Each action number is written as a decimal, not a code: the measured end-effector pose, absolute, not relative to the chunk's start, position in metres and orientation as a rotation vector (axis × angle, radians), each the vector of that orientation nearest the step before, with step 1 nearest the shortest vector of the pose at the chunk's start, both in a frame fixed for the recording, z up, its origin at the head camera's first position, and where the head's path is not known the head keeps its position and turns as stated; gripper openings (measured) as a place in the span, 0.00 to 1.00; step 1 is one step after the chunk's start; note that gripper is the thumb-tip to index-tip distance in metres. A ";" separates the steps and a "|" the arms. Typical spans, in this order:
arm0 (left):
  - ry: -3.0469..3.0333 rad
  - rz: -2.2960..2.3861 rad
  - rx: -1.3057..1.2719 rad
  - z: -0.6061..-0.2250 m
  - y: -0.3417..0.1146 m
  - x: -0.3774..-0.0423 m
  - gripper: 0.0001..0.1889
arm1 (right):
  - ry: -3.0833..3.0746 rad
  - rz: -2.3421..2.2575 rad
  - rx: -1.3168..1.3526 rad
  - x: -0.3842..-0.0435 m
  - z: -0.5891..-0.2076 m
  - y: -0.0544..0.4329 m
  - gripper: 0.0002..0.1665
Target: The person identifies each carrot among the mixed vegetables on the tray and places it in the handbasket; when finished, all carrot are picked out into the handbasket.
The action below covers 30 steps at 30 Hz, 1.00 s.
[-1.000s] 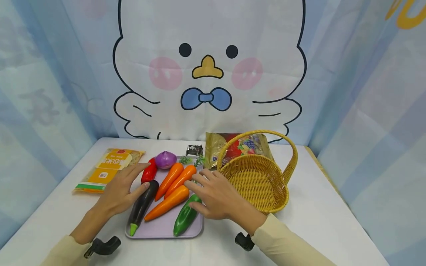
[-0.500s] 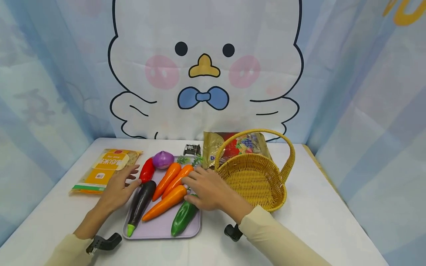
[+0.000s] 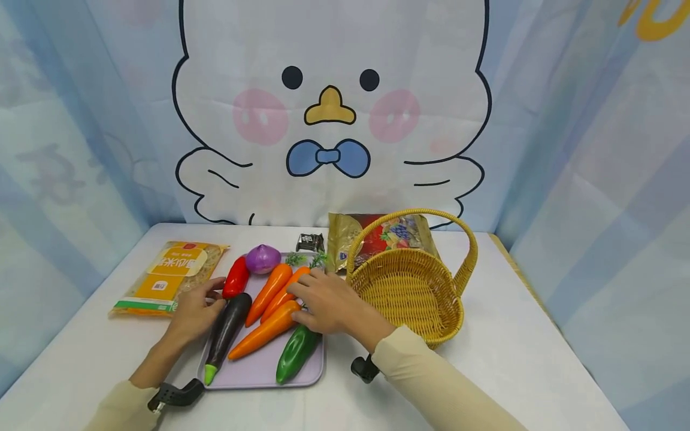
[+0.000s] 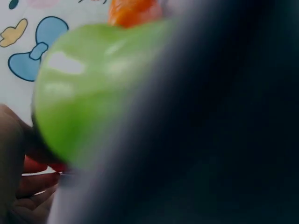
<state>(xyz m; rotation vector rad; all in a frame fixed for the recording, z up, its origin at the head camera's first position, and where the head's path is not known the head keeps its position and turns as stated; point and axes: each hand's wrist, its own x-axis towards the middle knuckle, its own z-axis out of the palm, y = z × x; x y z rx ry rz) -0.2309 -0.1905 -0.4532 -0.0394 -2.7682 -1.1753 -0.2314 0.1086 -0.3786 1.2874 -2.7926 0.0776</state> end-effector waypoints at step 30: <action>-2.719 -1.192 0.050 -0.467 -0.187 -0.231 0.25 | -2.969 -0.009 1.338 -0.248 -0.390 0.080 0.27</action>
